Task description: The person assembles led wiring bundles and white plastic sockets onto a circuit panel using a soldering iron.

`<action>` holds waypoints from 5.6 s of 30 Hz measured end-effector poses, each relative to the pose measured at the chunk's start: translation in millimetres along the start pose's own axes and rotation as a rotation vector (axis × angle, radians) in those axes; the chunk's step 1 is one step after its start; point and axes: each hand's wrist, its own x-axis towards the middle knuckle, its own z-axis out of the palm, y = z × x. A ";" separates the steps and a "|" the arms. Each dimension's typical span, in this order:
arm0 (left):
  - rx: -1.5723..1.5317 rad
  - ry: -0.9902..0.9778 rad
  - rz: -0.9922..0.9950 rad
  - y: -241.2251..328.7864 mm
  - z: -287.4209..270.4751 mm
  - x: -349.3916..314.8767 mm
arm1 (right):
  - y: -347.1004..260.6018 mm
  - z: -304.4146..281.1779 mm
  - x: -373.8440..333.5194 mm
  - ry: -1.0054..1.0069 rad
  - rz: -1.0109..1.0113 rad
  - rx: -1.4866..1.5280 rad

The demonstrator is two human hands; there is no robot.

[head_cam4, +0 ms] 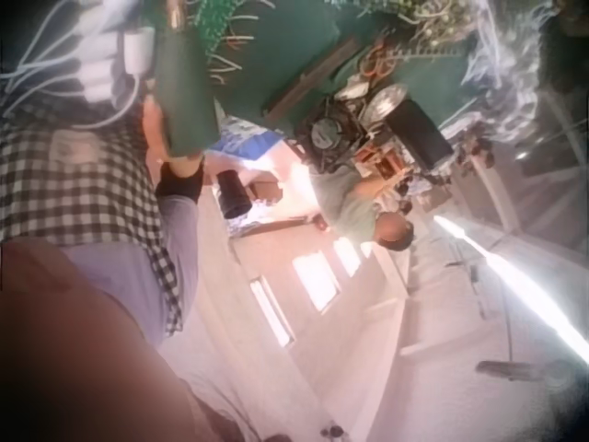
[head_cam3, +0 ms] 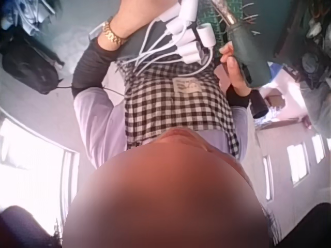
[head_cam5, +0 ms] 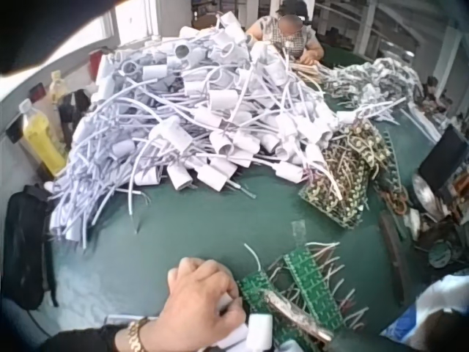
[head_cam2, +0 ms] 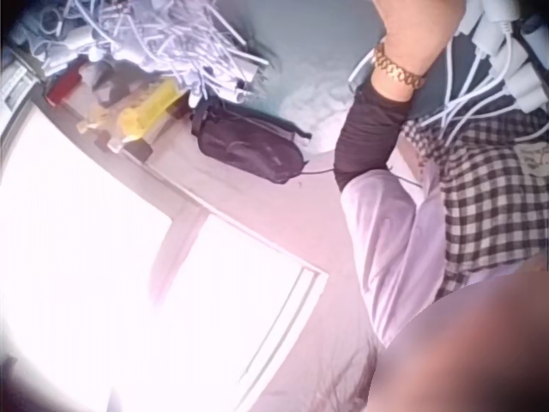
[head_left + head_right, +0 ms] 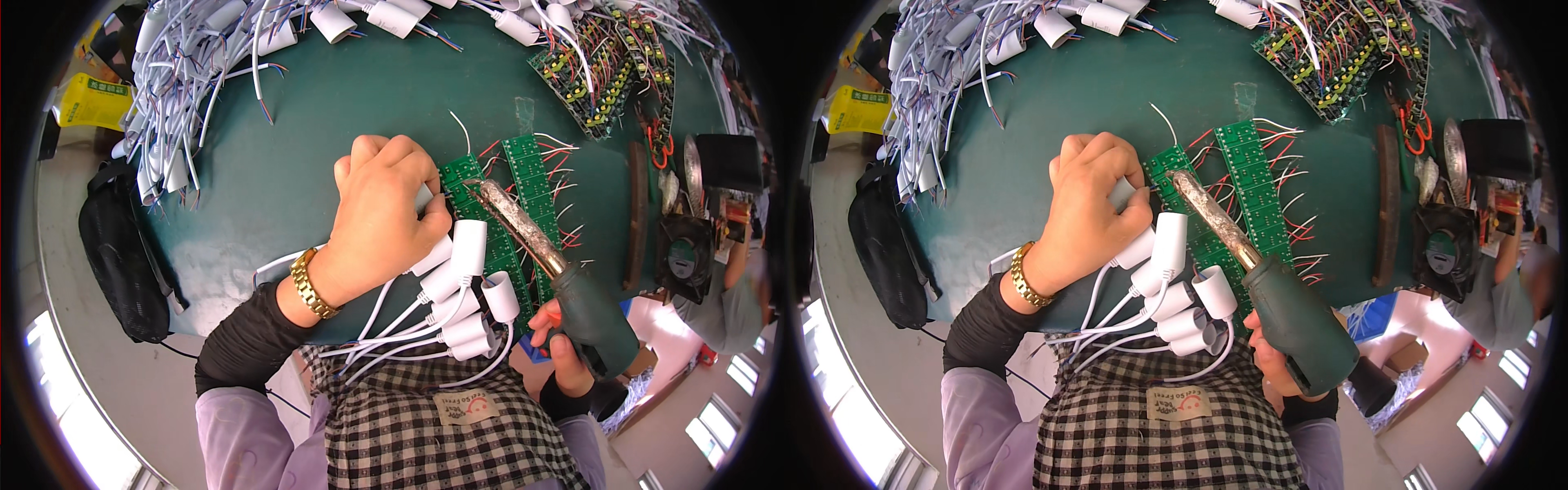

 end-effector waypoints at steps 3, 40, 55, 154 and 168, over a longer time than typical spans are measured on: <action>0.009 0.017 -0.002 -0.9 -1.0 -1.0 | -19.8 -5.3 -0.5 0.111 0.011 -0.079; -0.016 0.061 -0.020 -0.3 2.2 -0.9 | -6.9 -12.4 27.9 -0.135 -0.003 -0.330; 0.006 0.043 -0.014 -1.3 1.0 -2.2 | -7.3 -18.5 22.1 -0.086 0.078 0.160; -0.008 -0.046 0.047 -4.5 -6.1 -1.3 | 9.8 18.6 9.9 0.242 -0.067 0.463; 0.418 0.270 0.122 -16.7 -70.0 38.2 | 30.4 10.6 7.6 0.204 -0.167 0.621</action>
